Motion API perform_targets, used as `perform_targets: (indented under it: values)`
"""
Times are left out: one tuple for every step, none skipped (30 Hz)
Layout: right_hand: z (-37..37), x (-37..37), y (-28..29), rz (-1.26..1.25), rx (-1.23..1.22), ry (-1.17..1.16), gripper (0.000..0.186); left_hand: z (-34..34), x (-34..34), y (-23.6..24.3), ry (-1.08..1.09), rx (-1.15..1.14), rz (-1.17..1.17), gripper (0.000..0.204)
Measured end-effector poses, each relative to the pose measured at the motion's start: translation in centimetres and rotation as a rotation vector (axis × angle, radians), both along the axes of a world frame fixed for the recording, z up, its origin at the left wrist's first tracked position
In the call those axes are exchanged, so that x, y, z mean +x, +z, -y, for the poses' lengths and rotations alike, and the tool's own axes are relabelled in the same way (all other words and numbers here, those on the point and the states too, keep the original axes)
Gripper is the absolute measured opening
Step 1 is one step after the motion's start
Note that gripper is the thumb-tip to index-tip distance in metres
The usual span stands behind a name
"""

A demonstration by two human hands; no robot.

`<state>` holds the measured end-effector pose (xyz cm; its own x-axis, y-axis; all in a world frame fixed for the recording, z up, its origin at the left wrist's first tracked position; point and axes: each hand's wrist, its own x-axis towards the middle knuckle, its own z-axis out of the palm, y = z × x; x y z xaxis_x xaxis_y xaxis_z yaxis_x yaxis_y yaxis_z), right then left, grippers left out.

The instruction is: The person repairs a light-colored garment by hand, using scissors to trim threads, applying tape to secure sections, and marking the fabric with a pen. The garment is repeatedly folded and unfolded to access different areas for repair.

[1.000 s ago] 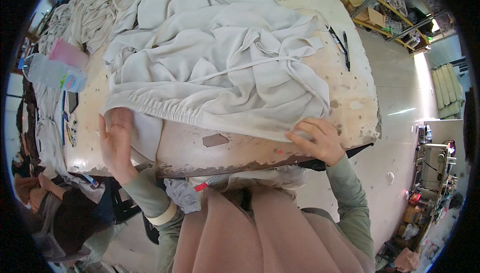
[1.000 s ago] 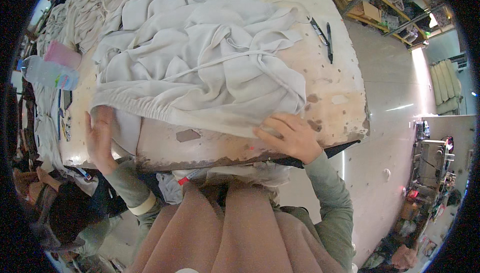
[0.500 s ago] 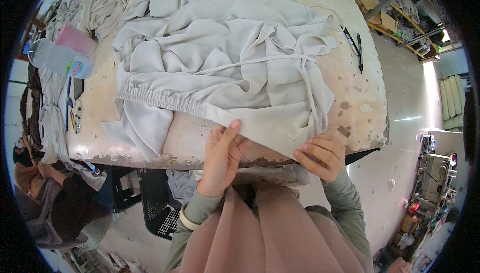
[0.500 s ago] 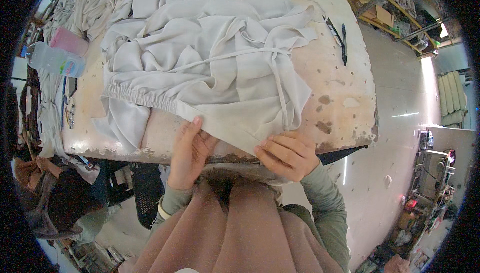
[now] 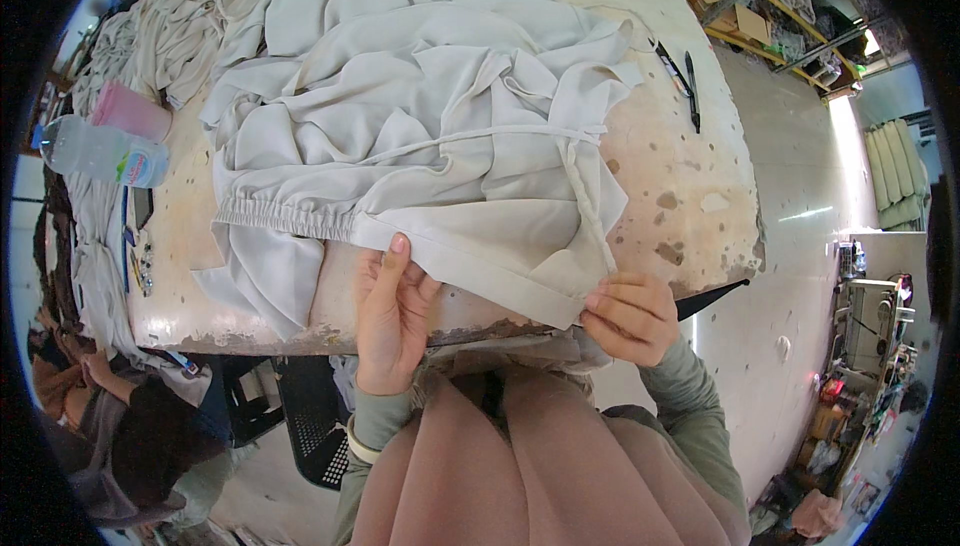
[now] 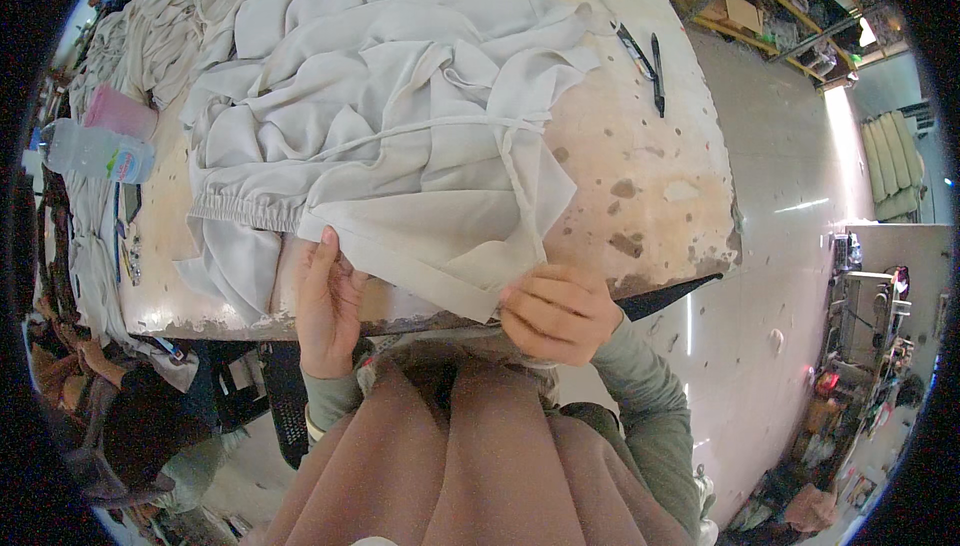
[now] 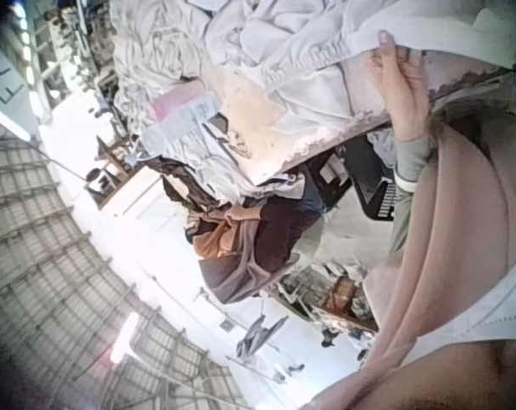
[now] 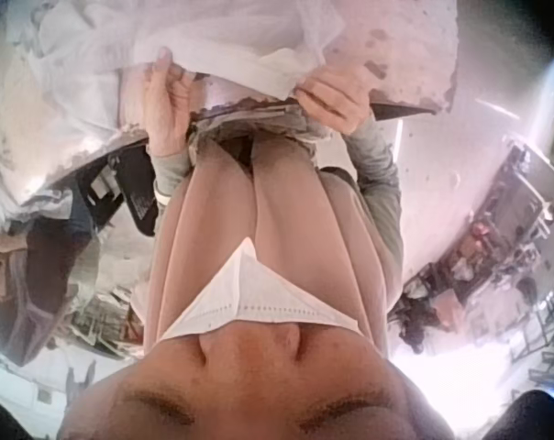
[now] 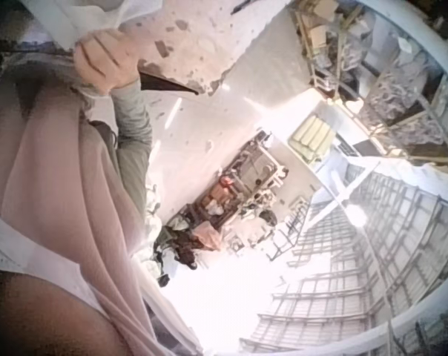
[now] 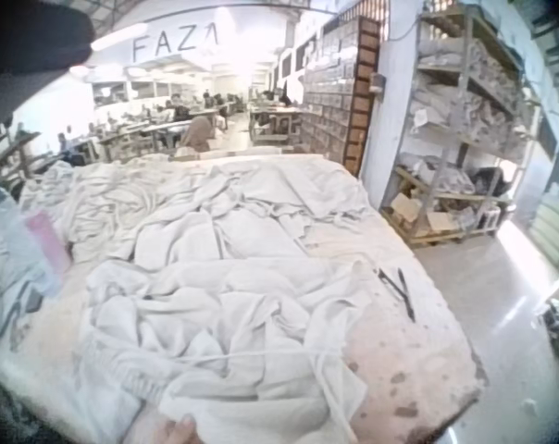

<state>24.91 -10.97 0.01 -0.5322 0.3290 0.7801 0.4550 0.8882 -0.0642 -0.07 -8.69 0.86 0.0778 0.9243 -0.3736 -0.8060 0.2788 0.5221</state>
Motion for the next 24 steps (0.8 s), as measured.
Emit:
perform_targets:
  values:
    - [0.0,-0.1,0.1,0.011,0.041,0.003,0.021,0.3,0.4,0.3,0.033,-0.080,0.056,0.040]
    - [0.1,-0.2,0.2,0.037,0.027,-0.001,0.020,0.7,0.8,0.6,-0.106,-0.019,0.106,0.046]
    - [0.2,-0.2,0.2,0.050,0.037,0.000,0.019,1.5,1.5,0.9,-0.199,-0.009,0.115,0.052]
    - [0.4,-0.3,0.3,0.084,0.050,0.002,0.019,2.1,2.1,1.1,-0.298,0.009,0.134,0.059]
    - [0.5,-0.3,0.3,0.066,0.047,-0.007,0.018,2.5,2.6,1.1,-0.299,0.018,0.073,0.065]
    - [0.6,-0.4,0.3,0.071,0.045,-0.018,0.018,2.7,3.2,1.1,-0.310,0.035,0.021,0.070]
    - [0.6,-0.5,0.2,0.090,0.024,-0.048,0.018,2.8,3.5,1.0,-0.317,0.084,-0.013,0.076]
    - [0.4,-0.5,0.2,0.097,0.031,-0.040,0.018,2.7,3.8,0.8,-0.285,0.086,-0.083,0.075]
    - [0.1,-0.4,0.2,0.119,0.020,-0.052,0.018,2.3,3.9,0.5,-0.248,0.123,-0.133,0.073]
    - [-0.1,-0.4,0.3,0.154,0.048,-0.052,0.019,1.9,3.8,0.2,-0.202,0.222,-0.156,0.072]
    - [-0.6,-0.1,0.5,0.187,-0.089,-0.107,0.022,1.2,3.5,0.0,-0.310,0.242,-0.370,0.064]
    - [-1.4,0.5,0.8,0.232,-0.189,-0.147,0.025,0.4,2.9,-0.1,-0.405,0.320,-0.557,0.055]
    - [-2.0,0.9,1.2,0.202,-0.244,-0.181,0.028,-0.3,2.1,0.1,-0.539,0.317,-0.753,0.048]
    - [-2.3,1.2,1.7,0.345,-0.394,-0.244,0.030,-0.9,0.9,0.6,-0.633,0.387,-0.861,0.037]
    - [-2.5,1.6,2.5,0.413,-0.499,-0.302,0.032,-1.6,-0.9,1.5,-0.767,0.374,-0.973,0.028]
    - [-2.5,1.8,3.3,0.479,-0.602,-0.363,0.034,-2.2,-2.4,2.7,-0.906,0.315,-1.117,0.022]
    - [-2.3,1.5,3.9,0.333,-0.651,-0.318,0.032,-2.8,-3.6,3.9,-0.715,0.378,-1.069,0.019]
    - [-1.7,0.7,4.5,0.189,-0.700,-0.271,0.031,-3.2,-4.1,5.1,-0.543,0.319,-1.089,0.020]
    - [-1.0,-0.5,4.9,0.045,-0.751,-0.223,0.029,-3.9,-4.2,6.2,-0.334,0.418,-1.139,0.019]
    - [-0.6,-2.3,4.8,-0.107,-1.061,-0.060,0.034,-4.8,-4.1,7.4,-0.144,0.418,-1.240,0.018]
    - [-0.2,-4.5,4.4,-0.284,-1.328,0.134,0.038,-5.6,-3.5,8.6,-0.031,0.488,-1.312,0.018]
    - [0.1,-7.4,3.5,-0.352,-1.445,0.238,0.052,-6.4,-2.8,9.7,0.071,0.615,-1.338,0.019]
    - [0.3,-10.6,2.4,-0.439,-1.482,0.378,0.066,-7.1,-1.8,10.6,0.132,0.597,-1.436,0.019]
    - [0.5,-13.4,1.5,-0.462,-1.309,0.366,0.079,-7.8,-0.9,11.3,0.190,0.655,-1.478,0.020]
